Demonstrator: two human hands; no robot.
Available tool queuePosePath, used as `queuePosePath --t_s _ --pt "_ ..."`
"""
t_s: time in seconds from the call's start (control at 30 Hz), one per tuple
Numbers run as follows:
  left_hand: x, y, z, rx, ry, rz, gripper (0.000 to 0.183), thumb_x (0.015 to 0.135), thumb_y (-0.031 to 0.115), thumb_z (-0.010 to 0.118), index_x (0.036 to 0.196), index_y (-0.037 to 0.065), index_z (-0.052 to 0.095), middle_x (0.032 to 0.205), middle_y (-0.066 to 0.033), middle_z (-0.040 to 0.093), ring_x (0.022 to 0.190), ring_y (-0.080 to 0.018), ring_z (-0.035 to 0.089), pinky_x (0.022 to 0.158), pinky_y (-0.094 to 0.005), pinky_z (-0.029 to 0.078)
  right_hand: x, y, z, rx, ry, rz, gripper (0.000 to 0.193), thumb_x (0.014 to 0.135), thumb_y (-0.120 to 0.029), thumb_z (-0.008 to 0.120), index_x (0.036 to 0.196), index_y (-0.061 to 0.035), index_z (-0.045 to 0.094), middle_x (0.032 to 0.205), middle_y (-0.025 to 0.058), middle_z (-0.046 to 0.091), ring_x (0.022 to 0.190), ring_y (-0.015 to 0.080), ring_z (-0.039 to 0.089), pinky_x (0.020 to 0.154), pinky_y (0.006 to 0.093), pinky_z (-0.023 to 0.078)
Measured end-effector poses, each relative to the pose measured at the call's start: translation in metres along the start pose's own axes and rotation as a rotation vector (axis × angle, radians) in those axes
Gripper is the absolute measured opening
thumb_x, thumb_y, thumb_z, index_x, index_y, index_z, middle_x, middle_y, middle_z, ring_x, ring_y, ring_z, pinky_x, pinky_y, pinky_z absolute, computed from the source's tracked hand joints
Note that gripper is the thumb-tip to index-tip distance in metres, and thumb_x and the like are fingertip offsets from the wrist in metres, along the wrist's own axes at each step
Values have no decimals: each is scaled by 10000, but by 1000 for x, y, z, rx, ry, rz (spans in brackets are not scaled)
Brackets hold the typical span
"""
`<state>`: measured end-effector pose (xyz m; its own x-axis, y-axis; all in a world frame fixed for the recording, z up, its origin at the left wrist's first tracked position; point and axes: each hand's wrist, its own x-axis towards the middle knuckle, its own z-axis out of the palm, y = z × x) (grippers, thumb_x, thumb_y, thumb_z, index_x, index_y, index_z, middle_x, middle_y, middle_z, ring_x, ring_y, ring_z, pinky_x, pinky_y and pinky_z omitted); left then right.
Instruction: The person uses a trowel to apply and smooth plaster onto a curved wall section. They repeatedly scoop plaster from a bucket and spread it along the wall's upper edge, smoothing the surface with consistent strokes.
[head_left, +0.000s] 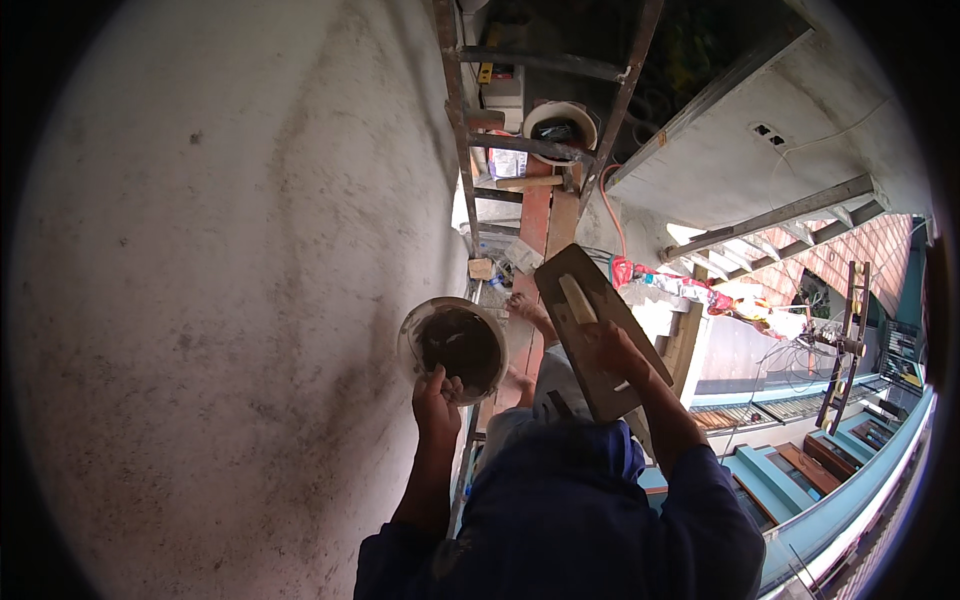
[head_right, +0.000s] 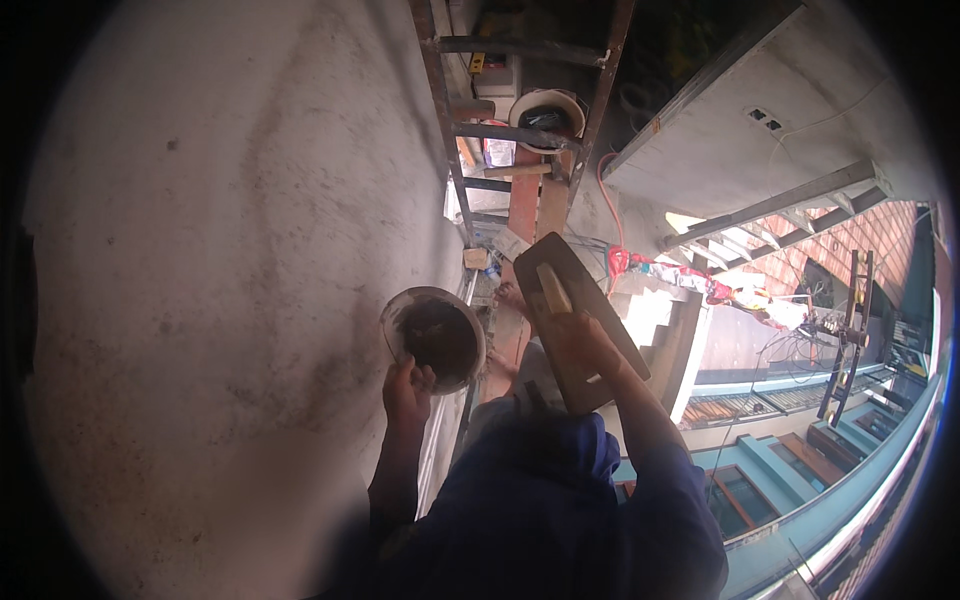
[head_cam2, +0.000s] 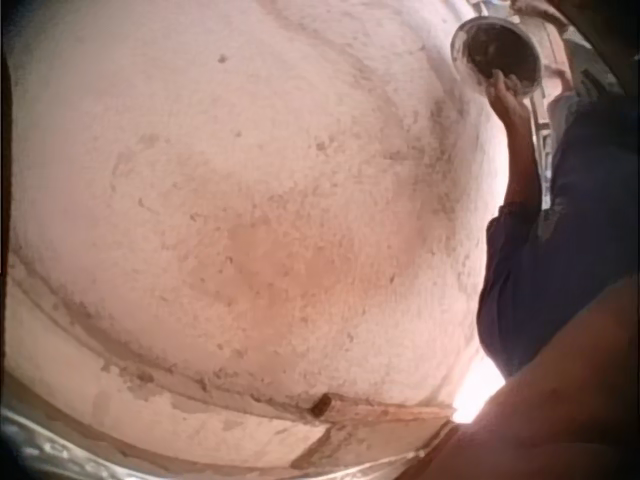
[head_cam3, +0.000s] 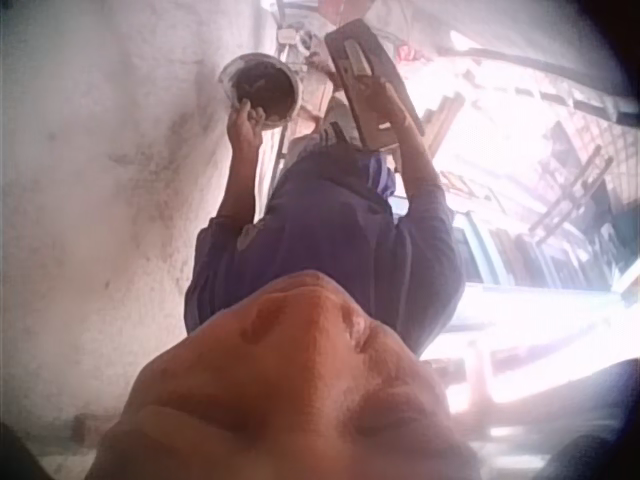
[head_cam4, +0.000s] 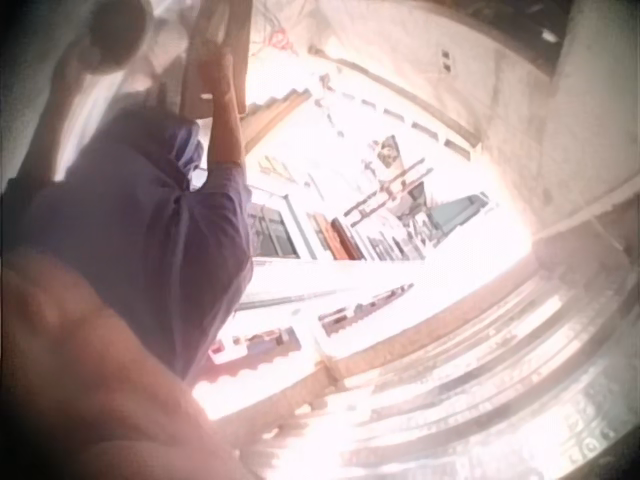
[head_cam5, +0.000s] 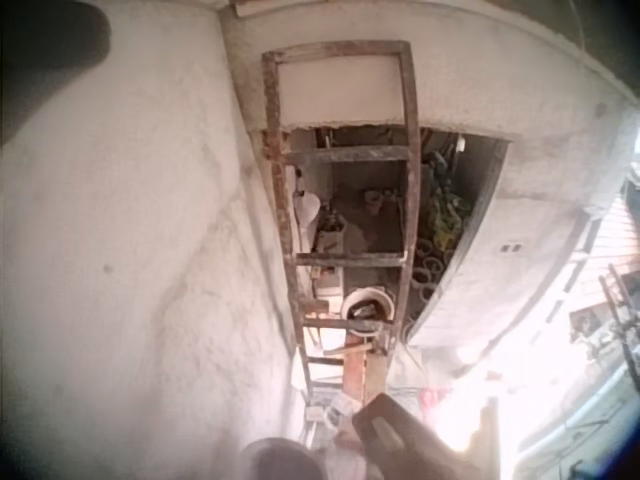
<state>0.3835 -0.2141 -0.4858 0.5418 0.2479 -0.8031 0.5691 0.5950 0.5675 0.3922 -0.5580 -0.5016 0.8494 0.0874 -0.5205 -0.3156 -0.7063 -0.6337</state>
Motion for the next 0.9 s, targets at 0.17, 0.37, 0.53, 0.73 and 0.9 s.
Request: queuePosePath --t_s 0.17,0.37,0.53,0.73,0.9 --pt "7 -4 -7 99 40 18 188 943 161 719 921 99 543 769 -17 536 708 -185 615 720 -347 532 -15 120 18 66 115 -82 427 812 -149 733 1234 -86 724 975 142 749 950 260 736 820 355 580" --pt "18 -18 -42 220 102 -60 170 945 156 715 901 107 558 779 -2 533 714 -151 611 733 -319 557 -50 206 48 269 49 60 457 857 -125 725 1309 -84 681 898 93 716 714 157 677 669 327 573" --pt "1 -29 -44 300 77 -91 145 963 156 694 901 102 574 745 -4 533 672 -154 605 668 -294 543 -62 210 62 556 69 603 479 892 -159 715 1361 -88 645 904 98 716 690 161 670 640 333 568" --pt "3 -32 -55 411 18 -70 145 966 163 690 900 98 579 741 -20 566 679 -166 625 642 -299 529 -76 210 70 703 50 712 496 916 -204 703 1400 -135 620 909 68 703 747 160 657 639 345 550" --pt "14 -45 -71 503 -79 16 162 986 237 669 933 104 594 792 -33 619 725 -162 638 653 -302 518 -80 204 66 757 50 706 510 911 -222 711 1405 -139 616 946 73 706 777 166 662 648 349 550"
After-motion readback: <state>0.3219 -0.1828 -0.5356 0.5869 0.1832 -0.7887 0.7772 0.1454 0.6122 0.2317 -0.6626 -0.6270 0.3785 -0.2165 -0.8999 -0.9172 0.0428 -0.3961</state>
